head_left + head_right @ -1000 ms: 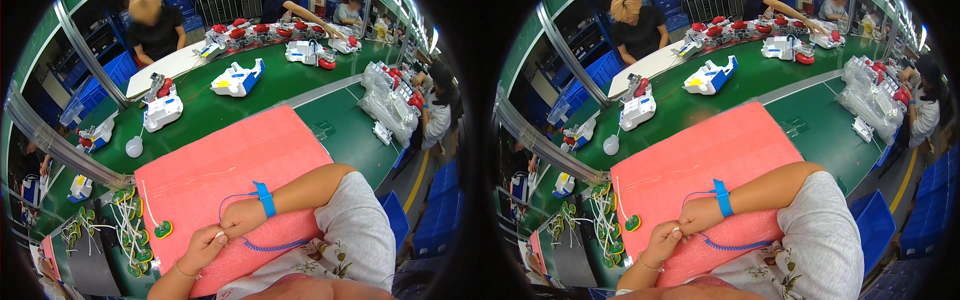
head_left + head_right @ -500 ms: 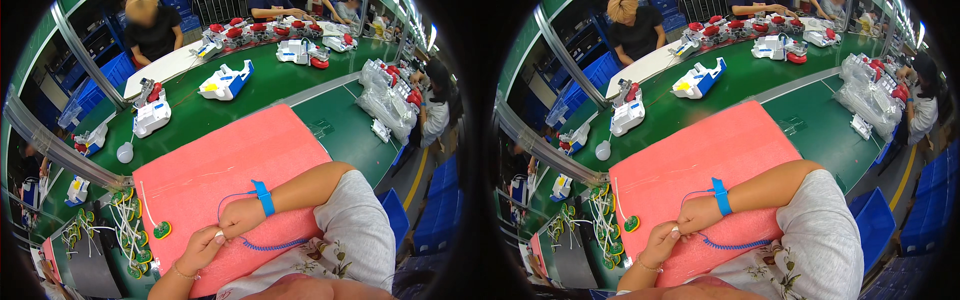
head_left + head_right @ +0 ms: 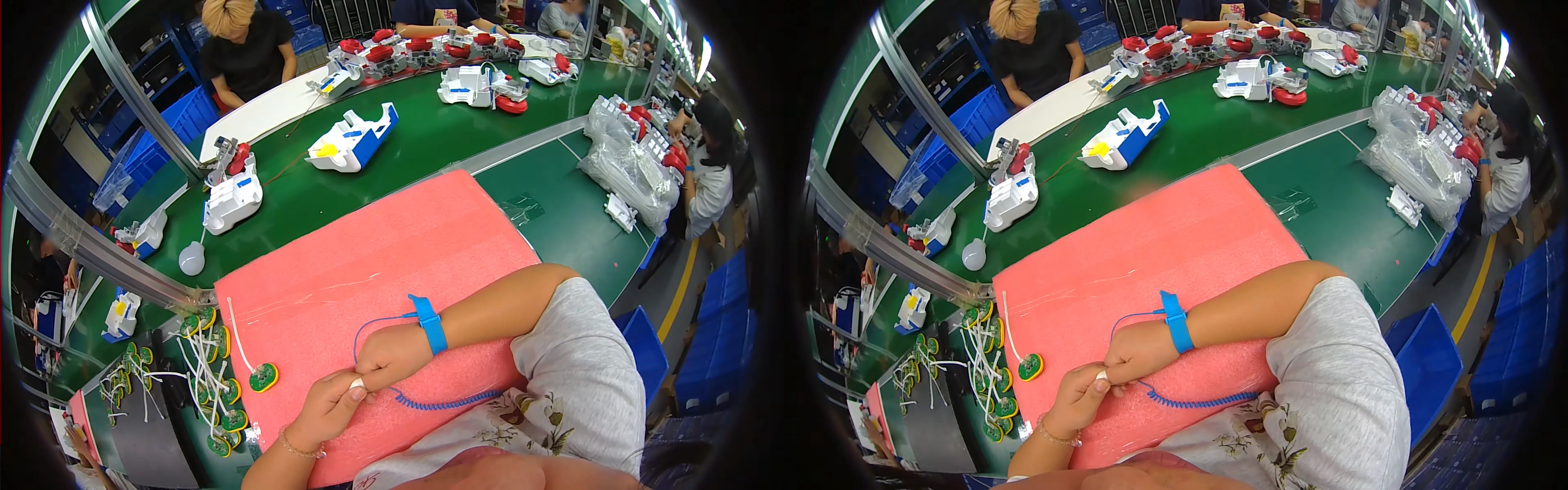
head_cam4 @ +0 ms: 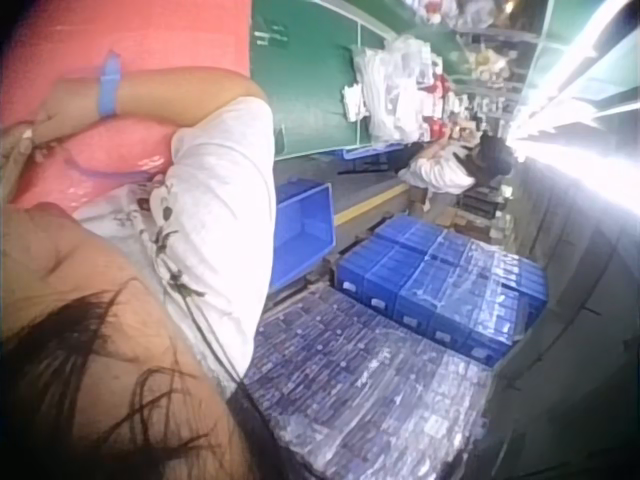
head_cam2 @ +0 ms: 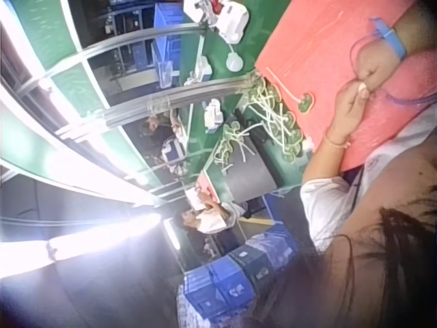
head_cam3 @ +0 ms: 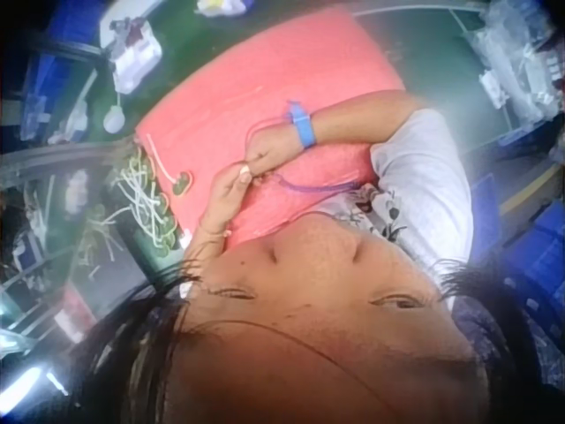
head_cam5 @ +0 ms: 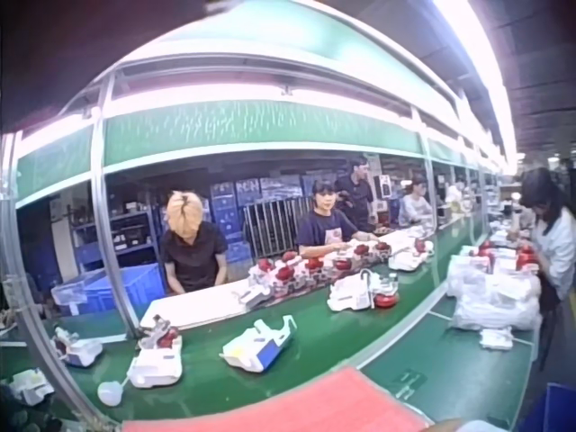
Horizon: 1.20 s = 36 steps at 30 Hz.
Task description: The person assembles a white and red electronic device on a pink foam mat. They insert a red circular component into the white housing, connect wires to a circuit board, and secure the parts together. The person handles multiple components including a yellow circular piece and a white plastic casing.
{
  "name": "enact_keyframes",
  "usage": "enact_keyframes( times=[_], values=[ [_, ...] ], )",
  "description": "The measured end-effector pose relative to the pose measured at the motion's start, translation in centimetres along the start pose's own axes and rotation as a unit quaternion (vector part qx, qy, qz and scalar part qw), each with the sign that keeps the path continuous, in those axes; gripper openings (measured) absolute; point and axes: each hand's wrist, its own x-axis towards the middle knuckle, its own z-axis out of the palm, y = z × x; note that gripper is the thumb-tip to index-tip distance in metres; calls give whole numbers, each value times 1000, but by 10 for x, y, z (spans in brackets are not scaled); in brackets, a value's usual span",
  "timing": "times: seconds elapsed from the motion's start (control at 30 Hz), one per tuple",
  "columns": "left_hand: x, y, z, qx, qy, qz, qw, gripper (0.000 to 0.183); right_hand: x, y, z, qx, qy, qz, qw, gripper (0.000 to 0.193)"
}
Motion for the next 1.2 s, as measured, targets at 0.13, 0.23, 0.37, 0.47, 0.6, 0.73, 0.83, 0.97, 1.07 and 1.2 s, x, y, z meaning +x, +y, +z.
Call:
enact_keyframes(
  times=[0.13,0.23,0.37,0.47,0.6,0.73,0.83,0.97,1.07,1.2],
  values=[
    [-1,-2,0,4,5,2,1000,33,1,0,0,13,-2,7,1000,38],
    [-1,-2,1,17,11,3,1000,33,0,0,1,20,0,10,1000,39],
    [0,-2,1,37,14,11,999,34,-1,-2,0,27,1,22,999,40],
    [0,-3,0,35,16,11,999,35,-1,-2,-1,27,0,27,999,40],
    [0,-5,-1,40,12,-7,999,34,-1,1,-1,16,9,12,1000,40],
    [0,-10,0,-6,30,9,1000,17,-1,4,2,15,20,-7,1000,40],
    [0,-9,0,-14,26,15,999,16,0,1,0,-2,13,5,1000,41],
    [1,-8,0,23,31,13,999,15,0,3,1,-2,25,-9,1000,40],
    [0,-9,0,30,39,21,999,15,1,0,1,4,28,-6,1000,38],
    [1,-6,0,46,40,25,998,15,0,1,1,7,30,-3,1000,35]
  ],
)
